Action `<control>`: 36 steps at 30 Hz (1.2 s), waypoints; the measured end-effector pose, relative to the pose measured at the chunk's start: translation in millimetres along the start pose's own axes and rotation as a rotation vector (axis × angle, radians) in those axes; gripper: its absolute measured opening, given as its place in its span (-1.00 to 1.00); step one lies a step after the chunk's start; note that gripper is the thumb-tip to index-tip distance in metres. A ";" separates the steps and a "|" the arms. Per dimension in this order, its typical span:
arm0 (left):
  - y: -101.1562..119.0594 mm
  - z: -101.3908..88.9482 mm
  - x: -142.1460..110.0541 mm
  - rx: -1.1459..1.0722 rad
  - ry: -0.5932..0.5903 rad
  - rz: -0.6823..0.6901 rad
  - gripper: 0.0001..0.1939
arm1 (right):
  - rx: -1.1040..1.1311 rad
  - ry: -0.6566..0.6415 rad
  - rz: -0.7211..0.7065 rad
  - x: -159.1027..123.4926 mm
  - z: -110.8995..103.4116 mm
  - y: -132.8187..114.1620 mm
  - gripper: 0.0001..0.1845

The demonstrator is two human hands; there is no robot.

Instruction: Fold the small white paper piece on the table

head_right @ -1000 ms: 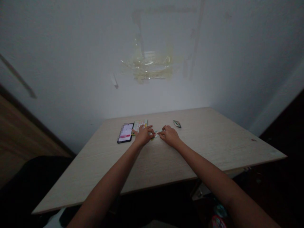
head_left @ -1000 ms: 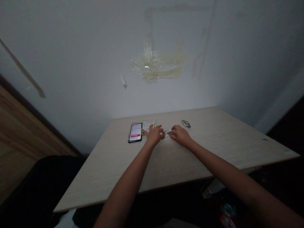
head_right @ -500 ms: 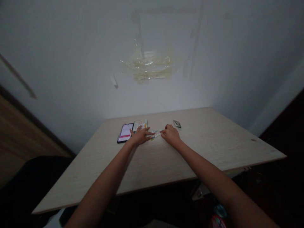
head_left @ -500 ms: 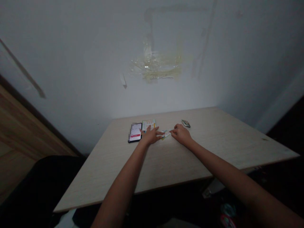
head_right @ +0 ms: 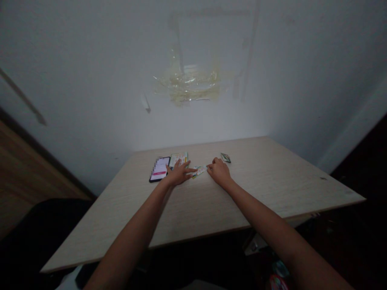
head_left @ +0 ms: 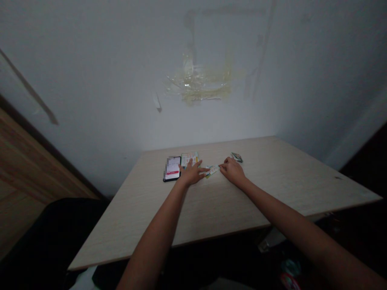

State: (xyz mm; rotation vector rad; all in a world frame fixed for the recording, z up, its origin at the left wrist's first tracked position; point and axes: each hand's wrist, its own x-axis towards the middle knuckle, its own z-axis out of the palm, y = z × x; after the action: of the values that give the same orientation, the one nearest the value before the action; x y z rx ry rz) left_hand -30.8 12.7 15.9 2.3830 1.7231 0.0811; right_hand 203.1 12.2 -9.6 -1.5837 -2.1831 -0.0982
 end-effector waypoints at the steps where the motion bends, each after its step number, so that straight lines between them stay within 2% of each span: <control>1: 0.2 0.8 -0.7 -0.016 0.009 -0.004 -0.62 | 0.009 0.003 -0.010 0.0 0.5 1.1 -0.69; 7: 1.5 4.1 -4.5 -0.073 0.096 -0.006 -0.61 | 0.060 -0.003 -0.034 2.0 7.6 9.4 -0.64; 11: 1.9 5.8 -3.8 -0.092 0.158 -0.081 -0.57 | 0.078 -0.036 -0.049 3.8 12.7 13.7 -0.55; 15: 2.4 8.7 -1.6 -0.107 0.209 -0.119 -0.64 | 0.118 -0.049 -0.054 5.0 18.1 18.2 -0.60; 19: 7.4 10.2 -1.4 -0.137 0.232 -0.122 -0.75 | 0.198 -0.011 -0.031 7.5 24.3 24.2 -0.65; 24: 18.1 10.0 -3.0 -0.169 0.256 -0.170 -0.79 | 0.287 0.026 -0.003 10.5 26.5 28.2 -0.68; 28: 22.9 11.8 -2.3 -0.183 0.275 -0.182 -0.79 | 0.235 -0.002 -0.012 9.6 23.2 24.8 -0.53; 36: 27.4 16.2 0.6 -0.191 0.279 -0.187 -0.75 | 0.192 -0.013 -0.078 6.2 22.3 19.6 -0.68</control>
State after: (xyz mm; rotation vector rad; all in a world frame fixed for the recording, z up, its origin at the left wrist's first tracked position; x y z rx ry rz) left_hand -2.4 2.9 5.2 2.1434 1.9493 0.5470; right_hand 212.8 31.3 -31.2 -1.3977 -2.1927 0.0959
